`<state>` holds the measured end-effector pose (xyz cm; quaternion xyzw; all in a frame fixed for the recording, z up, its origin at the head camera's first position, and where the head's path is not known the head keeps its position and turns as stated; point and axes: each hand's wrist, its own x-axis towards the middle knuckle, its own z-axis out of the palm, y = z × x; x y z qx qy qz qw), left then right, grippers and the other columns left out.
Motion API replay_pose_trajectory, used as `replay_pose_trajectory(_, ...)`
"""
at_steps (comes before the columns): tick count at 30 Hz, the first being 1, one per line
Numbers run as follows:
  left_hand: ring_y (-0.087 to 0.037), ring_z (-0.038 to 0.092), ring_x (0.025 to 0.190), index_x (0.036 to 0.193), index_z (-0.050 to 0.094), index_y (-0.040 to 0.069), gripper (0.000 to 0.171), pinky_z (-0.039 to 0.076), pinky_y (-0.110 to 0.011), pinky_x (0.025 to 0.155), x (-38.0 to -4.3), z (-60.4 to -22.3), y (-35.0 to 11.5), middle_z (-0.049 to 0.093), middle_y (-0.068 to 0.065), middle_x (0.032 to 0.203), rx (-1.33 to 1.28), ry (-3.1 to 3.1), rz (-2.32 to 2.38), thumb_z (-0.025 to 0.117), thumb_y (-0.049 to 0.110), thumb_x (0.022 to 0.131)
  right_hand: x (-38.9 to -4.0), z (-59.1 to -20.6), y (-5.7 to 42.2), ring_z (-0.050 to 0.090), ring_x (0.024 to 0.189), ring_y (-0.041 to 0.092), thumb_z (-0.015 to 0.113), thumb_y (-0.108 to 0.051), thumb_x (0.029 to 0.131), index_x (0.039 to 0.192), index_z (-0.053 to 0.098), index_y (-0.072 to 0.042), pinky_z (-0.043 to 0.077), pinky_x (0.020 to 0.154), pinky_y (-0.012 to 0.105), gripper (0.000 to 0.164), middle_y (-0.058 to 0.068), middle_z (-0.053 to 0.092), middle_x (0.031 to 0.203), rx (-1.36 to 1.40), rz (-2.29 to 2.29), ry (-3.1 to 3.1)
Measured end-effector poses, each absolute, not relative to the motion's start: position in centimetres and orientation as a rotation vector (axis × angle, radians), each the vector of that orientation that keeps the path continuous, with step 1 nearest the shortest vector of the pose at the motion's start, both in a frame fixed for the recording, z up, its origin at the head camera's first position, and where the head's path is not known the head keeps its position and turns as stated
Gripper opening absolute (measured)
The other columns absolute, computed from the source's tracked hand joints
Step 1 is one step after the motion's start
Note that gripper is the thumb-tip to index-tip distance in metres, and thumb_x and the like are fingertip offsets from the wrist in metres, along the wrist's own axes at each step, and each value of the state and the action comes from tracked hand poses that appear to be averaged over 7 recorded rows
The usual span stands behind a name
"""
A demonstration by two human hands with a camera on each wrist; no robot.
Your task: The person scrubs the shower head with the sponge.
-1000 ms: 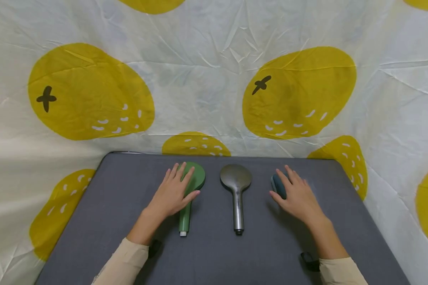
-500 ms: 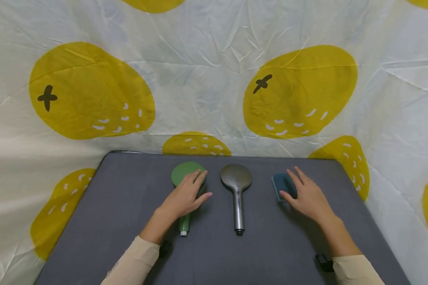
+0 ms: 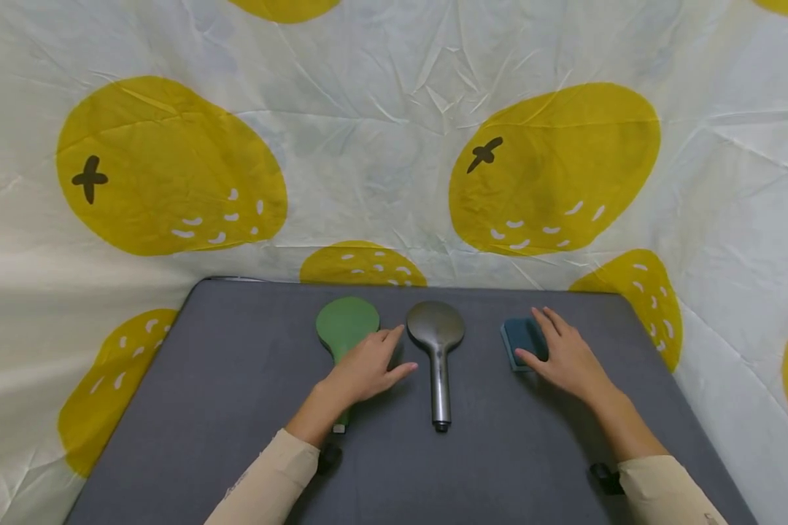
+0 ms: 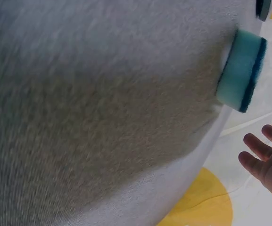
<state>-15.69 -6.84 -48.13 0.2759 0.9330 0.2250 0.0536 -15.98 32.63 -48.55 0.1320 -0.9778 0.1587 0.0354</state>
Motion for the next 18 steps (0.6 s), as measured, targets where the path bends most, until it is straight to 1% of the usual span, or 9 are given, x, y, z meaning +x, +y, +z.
replay_pose_trajectory(5,-0.035,0.056,0.135,0.157,0.038,0.002,0.077,0.052,-0.048,0.108,-15.7,-48.6,-5.6,0.054,-0.022,0.148,0.805,2.790,0.694,0.058,0.054,0.103,-16.2,-49.0,33.1,0.040,0.134,0.061,0.073,-0.045,0.094,0.158,0.032,0.003,0.038,0.104,0.078,0.090,0.035,0.033,0.158,0.416,0.522,-2.995)
replay_pose_trajectory(11,-0.036,0.057,0.134,0.154,0.042,0.001,0.079,0.052,-0.050,0.108,-15.6,-49.0,-4.3,0.056,-0.021,0.148,0.719,2.762,0.810,0.062,0.056,0.100,-16.4,-49.4,33.8,0.039,0.135,0.061,0.072,-0.045,0.095,0.158,0.031,0.003,0.036,0.105,0.078,0.089,0.036,0.032,0.158,0.407,0.566,-3.011)
replay_pose_trajectory(13,-0.034,0.063,0.125,0.151,0.045,0.000,0.078,0.056,-0.048,0.100,-15.6,-49.2,-3.9,0.062,-0.020,0.138,0.704,2.739,0.867,0.065,0.054,0.099,-16.4,-49.5,34.1,0.037,0.136,0.061,0.070,-0.046,0.096,0.159,0.029,0.003,0.034,0.107,0.079,0.090,0.036,0.031,0.158,0.394,0.585,-3.026)
replay_pose_trajectory(15,-0.028,0.067,0.113,0.149,0.048,0.000,0.076,0.059,-0.042,0.090,-15.6,-49.5,-3.5,0.067,-0.016,0.127,0.669,2.703,0.921,0.066,0.054,0.098,-16.5,-49.6,34.3,0.034,0.138,0.061,0.069,-0.048,0.097,0.160,0.027,0.003,0.032,0.108,0.079,0.092,0.036,0.029,0.159,0.376,0.616,-3.053)
replay_pose_trajectory(18,-0.016,0.066,0.090,0.145,0.052,0.001,0.073,0.056,-0.032,0.074,-15.6,-49.9,-3.0,0.069,-0.008,0.109,0.598,2.634,1.008,0.069,0.053,0.097,-16.7,-49.6,34.6,0.031,0.139,0.062,0.067,-0.049,0.098,0.161,0.024,0.003,0.030,0.108,0.080,0.092,0.038,0.027,0.159,0.347,0.665,-3.080)
